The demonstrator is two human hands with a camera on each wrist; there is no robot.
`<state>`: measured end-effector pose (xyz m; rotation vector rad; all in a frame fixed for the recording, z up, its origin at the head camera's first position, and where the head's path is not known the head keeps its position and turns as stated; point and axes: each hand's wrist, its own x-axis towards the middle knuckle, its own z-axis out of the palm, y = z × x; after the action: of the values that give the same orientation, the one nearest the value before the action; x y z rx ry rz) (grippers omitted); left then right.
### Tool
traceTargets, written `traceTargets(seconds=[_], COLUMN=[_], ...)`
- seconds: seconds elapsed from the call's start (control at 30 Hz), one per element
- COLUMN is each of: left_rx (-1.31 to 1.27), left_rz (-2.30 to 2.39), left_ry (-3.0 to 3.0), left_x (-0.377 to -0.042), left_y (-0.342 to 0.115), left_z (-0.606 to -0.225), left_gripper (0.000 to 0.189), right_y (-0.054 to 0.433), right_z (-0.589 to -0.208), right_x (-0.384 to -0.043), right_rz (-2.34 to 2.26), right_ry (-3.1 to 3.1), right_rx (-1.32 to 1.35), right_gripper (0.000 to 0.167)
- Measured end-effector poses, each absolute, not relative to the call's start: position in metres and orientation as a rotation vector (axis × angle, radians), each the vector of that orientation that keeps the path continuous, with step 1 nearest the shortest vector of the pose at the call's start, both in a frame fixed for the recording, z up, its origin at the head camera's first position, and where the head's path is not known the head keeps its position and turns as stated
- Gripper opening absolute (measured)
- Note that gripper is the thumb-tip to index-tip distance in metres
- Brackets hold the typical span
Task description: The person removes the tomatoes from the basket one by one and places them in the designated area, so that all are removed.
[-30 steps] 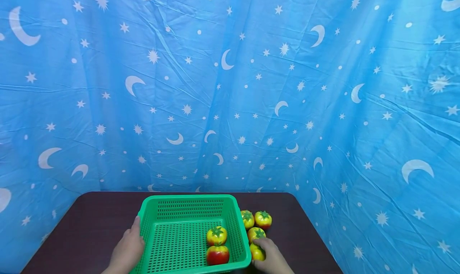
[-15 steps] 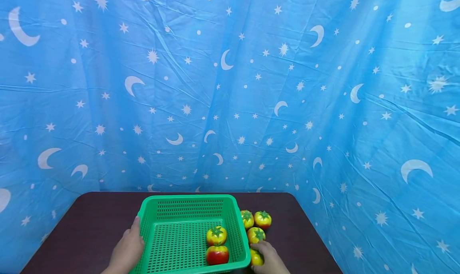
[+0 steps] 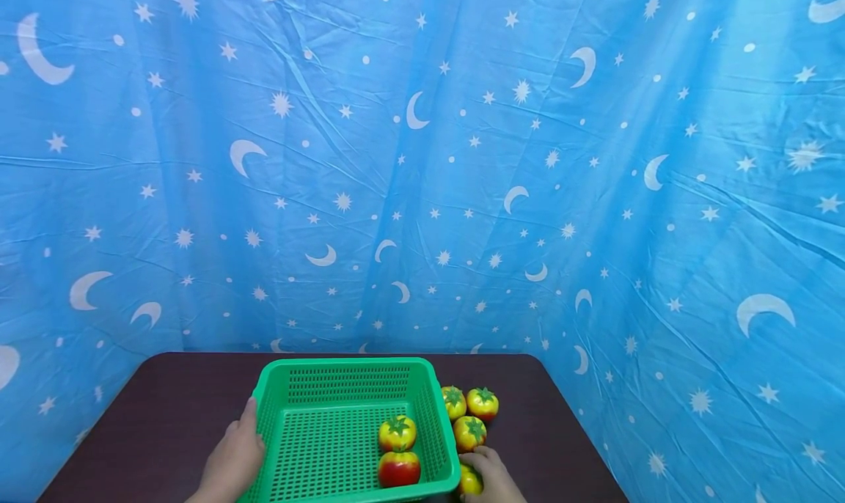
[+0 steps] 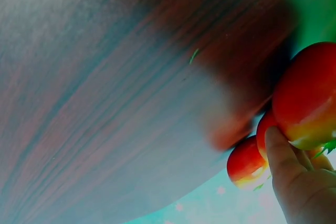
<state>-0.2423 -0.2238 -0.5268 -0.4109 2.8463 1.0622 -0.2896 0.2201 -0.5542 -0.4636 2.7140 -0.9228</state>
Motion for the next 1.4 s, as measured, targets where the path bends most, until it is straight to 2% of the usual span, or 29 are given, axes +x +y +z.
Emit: traceTargets(seconds=[0.47, 0.87, 1.4], left_rx=[-0.385, -0.38, -0.388], left_rz=[1.048, 1.058, 1.074], left_ry=[2.874, 2.872, 2.879], left_x=[-0.2395, -0.2378, -0.2386], left_y=[-0.2223, -0.222, -0.223], left_z=[-0.5259, -0.5232, -0.5262], left_gripper=[0.069, 0.07, 0.068], right_y=[0.2247, 0.2227, 0.2228], right_z=[-0.5594, -0.5602, -0.5589], right_x=[-0.2841, -0.2859, -0.2837], right_rz=[-0.979, -0.974, -0.958], right_ry=[2.748, 2.722, 2.74], right_rx=[-0.55, -0.446, -0.466], right_gripper=[0.053, 0.056, 0.063])
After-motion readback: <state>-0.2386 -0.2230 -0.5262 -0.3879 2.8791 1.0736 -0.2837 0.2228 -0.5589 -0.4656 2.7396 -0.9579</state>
